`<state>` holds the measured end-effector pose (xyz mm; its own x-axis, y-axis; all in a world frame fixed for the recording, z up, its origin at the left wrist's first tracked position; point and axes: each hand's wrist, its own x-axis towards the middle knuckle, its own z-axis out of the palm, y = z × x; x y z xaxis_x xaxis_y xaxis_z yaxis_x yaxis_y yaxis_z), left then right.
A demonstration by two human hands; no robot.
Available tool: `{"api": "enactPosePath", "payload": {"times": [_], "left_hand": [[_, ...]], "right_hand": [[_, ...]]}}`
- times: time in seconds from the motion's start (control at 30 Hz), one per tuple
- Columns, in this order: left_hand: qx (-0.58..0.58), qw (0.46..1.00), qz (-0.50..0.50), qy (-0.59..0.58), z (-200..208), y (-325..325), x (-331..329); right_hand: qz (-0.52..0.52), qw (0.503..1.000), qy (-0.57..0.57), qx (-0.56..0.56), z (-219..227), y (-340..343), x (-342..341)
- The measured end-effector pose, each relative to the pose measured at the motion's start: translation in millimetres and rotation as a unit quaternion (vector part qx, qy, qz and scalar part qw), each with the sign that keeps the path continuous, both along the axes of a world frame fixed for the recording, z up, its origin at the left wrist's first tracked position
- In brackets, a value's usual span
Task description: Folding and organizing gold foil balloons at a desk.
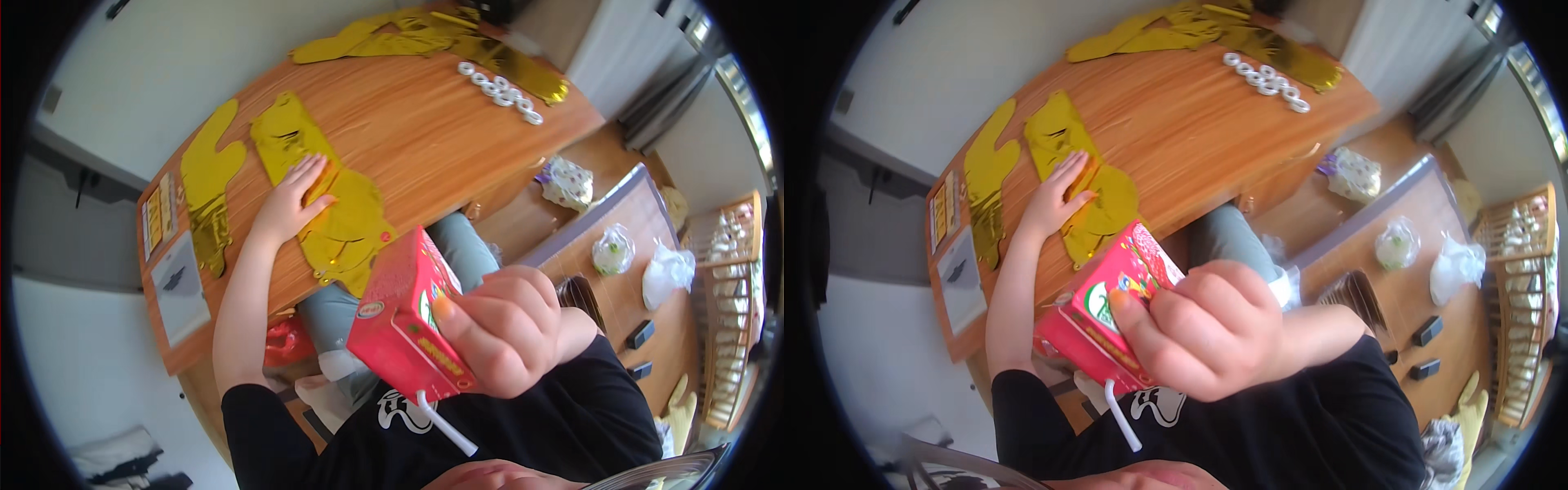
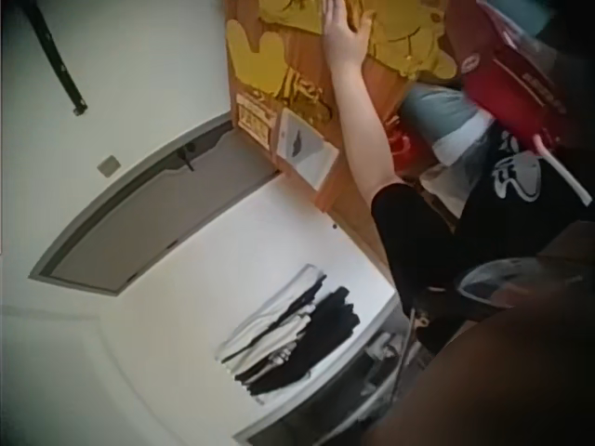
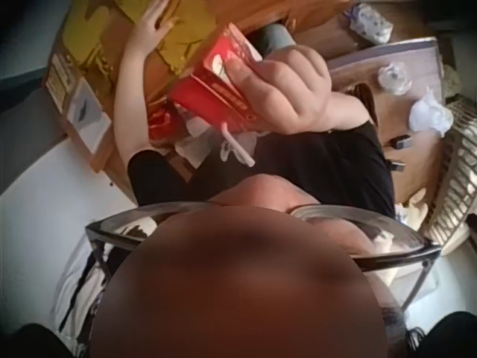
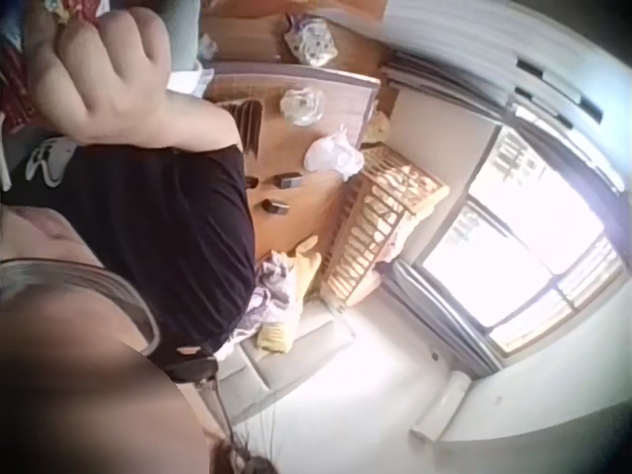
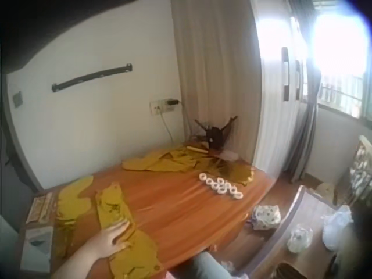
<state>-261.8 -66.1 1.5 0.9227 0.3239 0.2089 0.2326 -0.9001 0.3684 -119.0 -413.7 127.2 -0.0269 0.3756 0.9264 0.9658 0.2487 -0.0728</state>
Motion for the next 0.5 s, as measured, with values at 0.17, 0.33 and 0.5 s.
{"api": "enactPosePath", "payload": {"times": [0.17, 0.33, 0.5], "left_hand": [[-0.006, 1.0, 0.002, 0.004, 3, -3, -4], [-0.023, 1.0, 0.005, 0.013, 5, -2, -7], [-0.026, 1.0, 0.005, 0.015, 6, -4, -4]], "right_hand": [[0.024, 0.999, -0.028, -0.022, 2, 15, -15], [0.03, 1.0, 0.002, 0.004, 2, 27, -17], [0.015, 0.999, 0.032, 0.031, -2, 32, -22]]}}
